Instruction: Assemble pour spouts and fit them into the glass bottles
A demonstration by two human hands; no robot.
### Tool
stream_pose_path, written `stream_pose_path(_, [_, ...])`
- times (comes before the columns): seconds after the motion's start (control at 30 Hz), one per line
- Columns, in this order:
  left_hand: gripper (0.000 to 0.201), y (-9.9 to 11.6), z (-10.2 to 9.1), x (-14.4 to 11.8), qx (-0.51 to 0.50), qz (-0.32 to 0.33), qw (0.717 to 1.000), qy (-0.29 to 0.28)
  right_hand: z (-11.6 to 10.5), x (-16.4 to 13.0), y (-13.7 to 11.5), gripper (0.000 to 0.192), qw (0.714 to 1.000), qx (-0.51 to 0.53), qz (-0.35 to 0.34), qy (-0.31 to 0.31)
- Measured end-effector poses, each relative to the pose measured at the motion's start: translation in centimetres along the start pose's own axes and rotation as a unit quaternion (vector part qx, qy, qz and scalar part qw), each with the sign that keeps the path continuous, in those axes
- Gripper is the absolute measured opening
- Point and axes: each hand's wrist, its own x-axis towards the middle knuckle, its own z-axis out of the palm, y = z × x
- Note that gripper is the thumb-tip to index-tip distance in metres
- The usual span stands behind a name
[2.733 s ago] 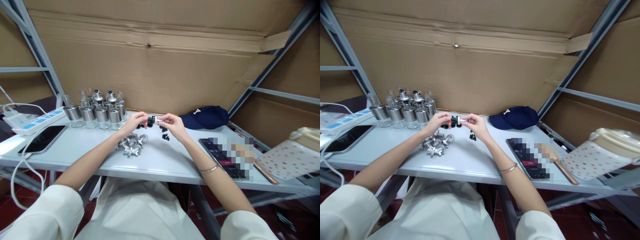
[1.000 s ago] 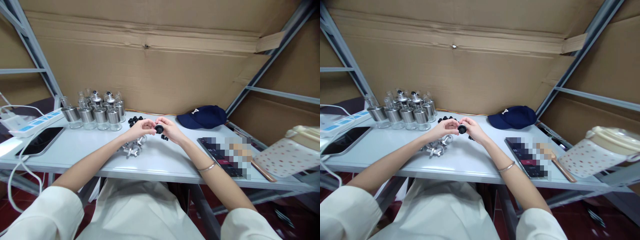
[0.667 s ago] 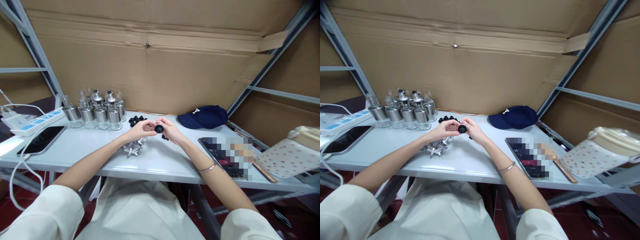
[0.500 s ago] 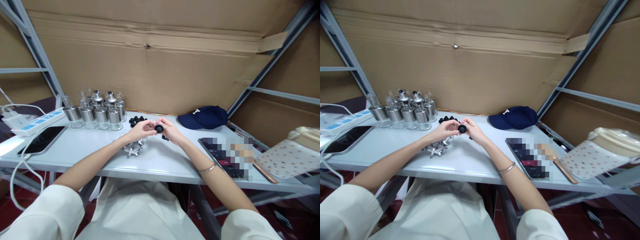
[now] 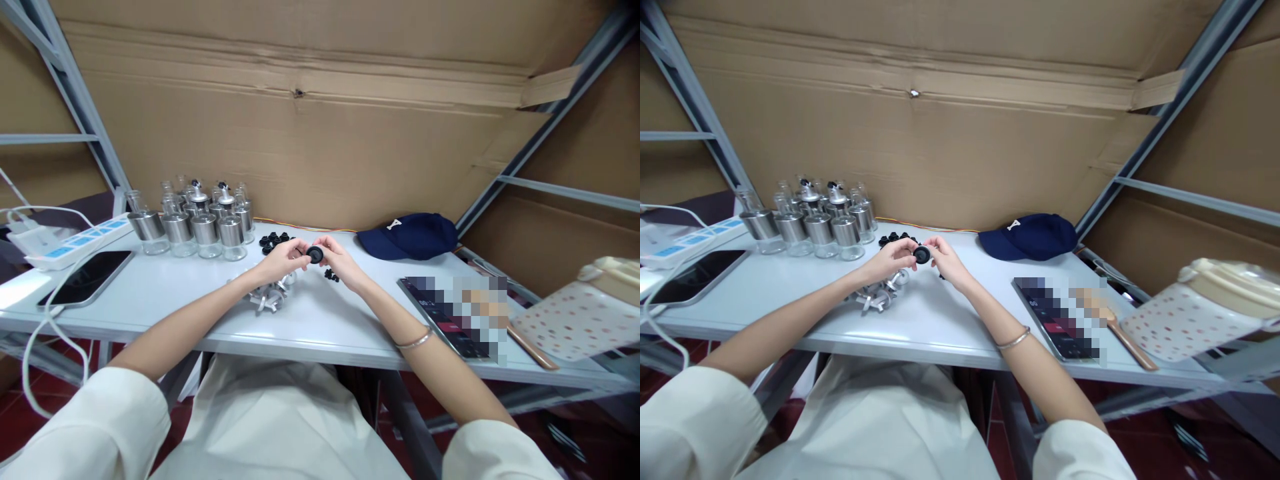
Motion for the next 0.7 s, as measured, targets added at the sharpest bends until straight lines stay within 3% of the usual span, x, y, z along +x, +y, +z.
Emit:
stream_pose_path(0.07, [0.022,0.01,-0.14,0.12,-0.008,-0.004,1.000,0.010,-0.12,0.05,-0.22,0.018,1.000,-0.002,0.002,-0.005])
stream_pose_path(0.23, [0.020,-0.18,-0.34,0.48,-0.047,0.001,0.998,0.038,-0.29,-0.21,-0.68,0.026,0.996,0.001,0.010,-0.086])
stream_pose_path(0.7, [0.032,-0.28,-0.30,0.27,-0.115,0.016,0.993,-0.003,-0.49,-0.42,-0.64,0.031,0.991,0.001,-0.009,-0.136])
